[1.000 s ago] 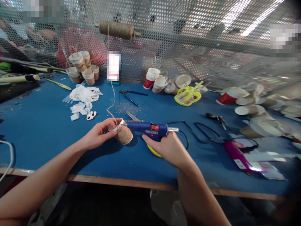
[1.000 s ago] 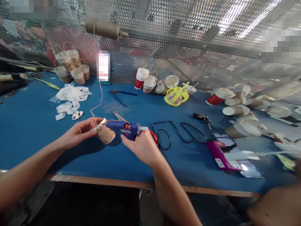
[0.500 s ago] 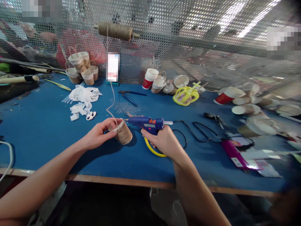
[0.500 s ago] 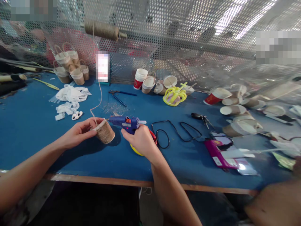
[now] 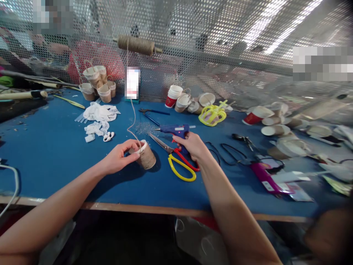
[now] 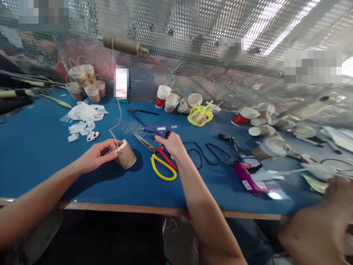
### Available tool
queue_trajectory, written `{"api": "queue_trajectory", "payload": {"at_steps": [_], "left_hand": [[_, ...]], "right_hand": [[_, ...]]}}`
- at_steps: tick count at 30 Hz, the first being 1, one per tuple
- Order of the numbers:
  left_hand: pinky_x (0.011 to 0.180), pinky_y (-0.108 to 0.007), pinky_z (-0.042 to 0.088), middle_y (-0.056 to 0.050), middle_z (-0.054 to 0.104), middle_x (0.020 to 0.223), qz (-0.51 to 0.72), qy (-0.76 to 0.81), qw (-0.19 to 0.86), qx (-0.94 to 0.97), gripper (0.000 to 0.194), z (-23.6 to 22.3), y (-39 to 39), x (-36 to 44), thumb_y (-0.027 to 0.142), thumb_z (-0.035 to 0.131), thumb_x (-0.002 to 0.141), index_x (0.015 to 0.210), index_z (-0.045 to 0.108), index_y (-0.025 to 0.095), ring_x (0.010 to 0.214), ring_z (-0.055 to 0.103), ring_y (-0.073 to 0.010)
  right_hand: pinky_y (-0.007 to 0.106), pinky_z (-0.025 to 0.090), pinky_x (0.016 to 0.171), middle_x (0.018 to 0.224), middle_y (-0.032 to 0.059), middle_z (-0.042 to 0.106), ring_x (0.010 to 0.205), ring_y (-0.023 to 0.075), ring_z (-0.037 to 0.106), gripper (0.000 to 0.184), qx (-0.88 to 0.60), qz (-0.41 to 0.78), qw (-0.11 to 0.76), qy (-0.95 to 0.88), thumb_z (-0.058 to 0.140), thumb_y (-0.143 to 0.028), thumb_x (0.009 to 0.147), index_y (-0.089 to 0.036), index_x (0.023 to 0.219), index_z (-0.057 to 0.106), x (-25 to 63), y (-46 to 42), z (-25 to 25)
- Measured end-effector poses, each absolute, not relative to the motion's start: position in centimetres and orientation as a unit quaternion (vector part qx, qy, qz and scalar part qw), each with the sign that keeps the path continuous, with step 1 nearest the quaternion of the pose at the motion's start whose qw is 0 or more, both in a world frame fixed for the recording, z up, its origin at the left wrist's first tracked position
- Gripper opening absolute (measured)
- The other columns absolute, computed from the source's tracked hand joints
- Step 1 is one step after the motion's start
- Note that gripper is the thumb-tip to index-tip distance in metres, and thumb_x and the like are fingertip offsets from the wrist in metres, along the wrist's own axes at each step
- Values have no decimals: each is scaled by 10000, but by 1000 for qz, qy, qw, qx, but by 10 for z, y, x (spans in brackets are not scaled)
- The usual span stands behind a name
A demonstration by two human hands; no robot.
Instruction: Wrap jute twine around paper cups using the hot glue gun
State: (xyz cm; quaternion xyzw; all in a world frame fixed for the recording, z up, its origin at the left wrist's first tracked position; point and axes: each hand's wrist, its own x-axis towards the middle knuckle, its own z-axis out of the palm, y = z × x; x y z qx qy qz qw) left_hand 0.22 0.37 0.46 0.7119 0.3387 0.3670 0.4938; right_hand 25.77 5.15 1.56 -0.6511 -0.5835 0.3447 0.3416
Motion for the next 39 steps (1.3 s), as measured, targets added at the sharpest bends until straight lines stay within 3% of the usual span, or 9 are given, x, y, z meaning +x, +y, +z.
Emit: {"api": "queue_trajectory", "payload": {"at_steps": [5,10,15,17,19,23,26,30,39], "left_hand": [[899,-414,342,-118,532,1114,367,340,490,714,122,8,3,3,205,484,793,692,424,176,1108,460,-246],[882,-396,356,-106,552,1064,362,336,492,717,138,10,2,4,214,485,793,678,422,174,1065,481,-238],[888,-380,358,-97,547,1050,354,335,490,723,139,11,2,3,203,477,799,679,413,171,1029,495,-215],[890,-370,360,-90,544,1044,348,336,486,728,124,11,1,3,198,474,803,693,425,170,1022,496,-206],[896,-361,353,-87,542,1037,349,332,484,731,102,10,0,4,196,474,805,713,440,167,1027,489,-201],[813,-323,383,-50,547,862,350,325,489,730,118,9,-1,4,215,488,801,703,450,162,866,509,-170],[705,-281,386,2,482,686,346,330,499,723,147,7,-1,4,236,515,786,675,462,156,691,466,-132],[691,-269,385,-23,520,769,351,305,574,674,148,9,0,4,244,527,782,690,467,145,725,478,-130],[679,-235,372,-31,565,848,358,287,671,583,138,14,-3,3,216,582,756,689,493,134,729,502,-106]], "right_hand": [[257,411,485,531,20,544,478,111,502,229,-681,283,306,-603,541,-345,709,-157,578,530,260,71,6],[331,400,597,511,54,510,665,225,552,284,-717,163,261,-626,571,-330,702,-192,474,473,256,79,0],[455,354,769,868,200,569,976,344,471,181,-716,85,244,-648,559,-243,725,-110,612,608,242,66,11],[441,344,806,966,181,565,1002,321,465,204,-688,85,244,-679,539,-279,755,-108,713,642,232,57,22],[349,381,787,887,86,612,908,233,529,258,-633,125,237,-726,510,-372,783,-161,738,654,217,49,32],[272,418,633,720,24,623,717,156,560,365,-450,340,241,-790,434,-475,808,-175,743,632,181,40,39],[255,426,589,677,15,617,648,126,554,270,-404,449,267,-751,510,-412,774,-161,807,604,164,37,38],[263,438,653,746,28,629,685,117,557,151,-422,447,342,-711,550,-290,747,-148,766,598,169,30,43],[254,422,614,670,-5,566,615,98,508,181,-462,383,389,-699,586,-329,739,-157,687,568,201,9,48]]}}
